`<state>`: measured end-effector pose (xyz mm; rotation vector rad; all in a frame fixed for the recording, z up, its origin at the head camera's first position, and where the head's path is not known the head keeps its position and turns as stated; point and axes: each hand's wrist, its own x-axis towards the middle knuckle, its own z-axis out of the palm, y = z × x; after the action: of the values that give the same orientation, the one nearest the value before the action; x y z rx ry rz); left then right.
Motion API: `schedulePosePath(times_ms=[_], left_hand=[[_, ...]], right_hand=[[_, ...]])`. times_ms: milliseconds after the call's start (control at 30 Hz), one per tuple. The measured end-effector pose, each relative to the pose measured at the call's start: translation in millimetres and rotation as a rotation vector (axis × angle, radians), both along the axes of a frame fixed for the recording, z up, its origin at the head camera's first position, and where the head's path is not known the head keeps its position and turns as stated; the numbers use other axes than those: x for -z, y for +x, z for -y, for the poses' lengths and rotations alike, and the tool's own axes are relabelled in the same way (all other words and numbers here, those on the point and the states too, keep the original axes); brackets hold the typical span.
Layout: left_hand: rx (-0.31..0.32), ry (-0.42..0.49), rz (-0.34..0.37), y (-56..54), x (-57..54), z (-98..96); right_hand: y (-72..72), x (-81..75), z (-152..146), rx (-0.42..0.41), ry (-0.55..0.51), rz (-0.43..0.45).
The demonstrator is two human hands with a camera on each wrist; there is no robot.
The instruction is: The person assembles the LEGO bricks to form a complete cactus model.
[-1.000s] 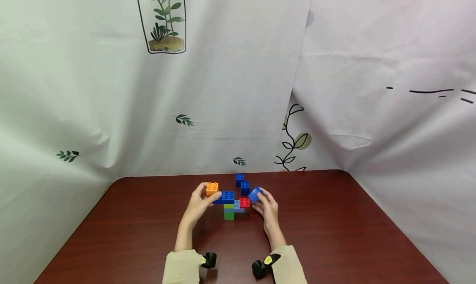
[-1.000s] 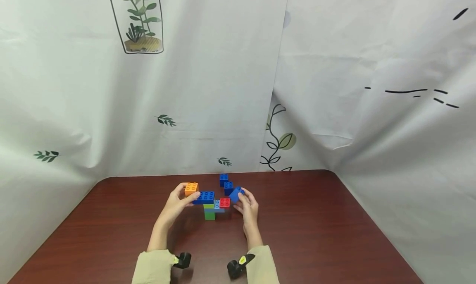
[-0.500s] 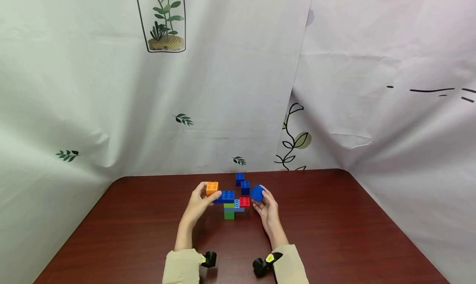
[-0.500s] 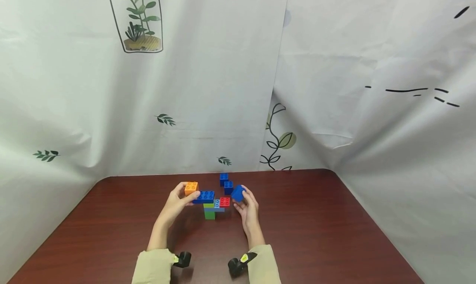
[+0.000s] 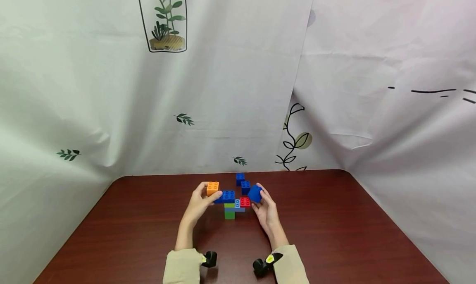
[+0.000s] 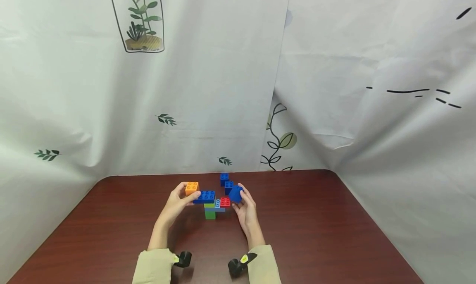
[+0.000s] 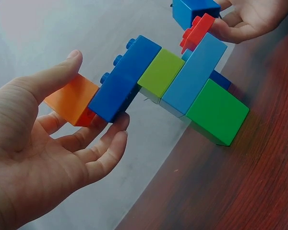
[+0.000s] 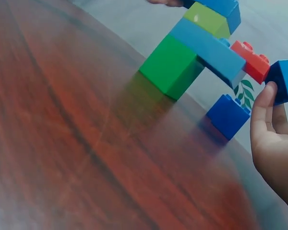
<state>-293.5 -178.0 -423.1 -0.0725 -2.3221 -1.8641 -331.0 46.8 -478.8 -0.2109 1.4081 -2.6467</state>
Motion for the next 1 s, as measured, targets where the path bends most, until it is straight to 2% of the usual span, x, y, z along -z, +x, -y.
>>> schedulePosePath(times_ms=[133,367,567,700,1000], left_hand=[[-0.001,0.004,0.002,0.1,-0.6,-0.1],[-0.005,-0.01,-0.009,0.0,1.7,0.4],[-0.005,0.013,0.002,1.2,-0.5,0.9],[-0.005,0.01,0.002,1.4,-0.2,1.6],[-0.003,0.011,-0.002,1.7,-0.8,2.4]], right_hand=[[-0.1,-1.6,0.7,-0.021,-0.045,0.011],[-0.3,-2.5,4.6,-0.051,0.016,-0.022],[1.8,-6.0,7.4,-0.031,0.11,-0.076],[2.9,-6.6,8.7,-0.003,0.152,-0.079],[5.1,-4.9,9.0,0.002,0.146,-0.118]])
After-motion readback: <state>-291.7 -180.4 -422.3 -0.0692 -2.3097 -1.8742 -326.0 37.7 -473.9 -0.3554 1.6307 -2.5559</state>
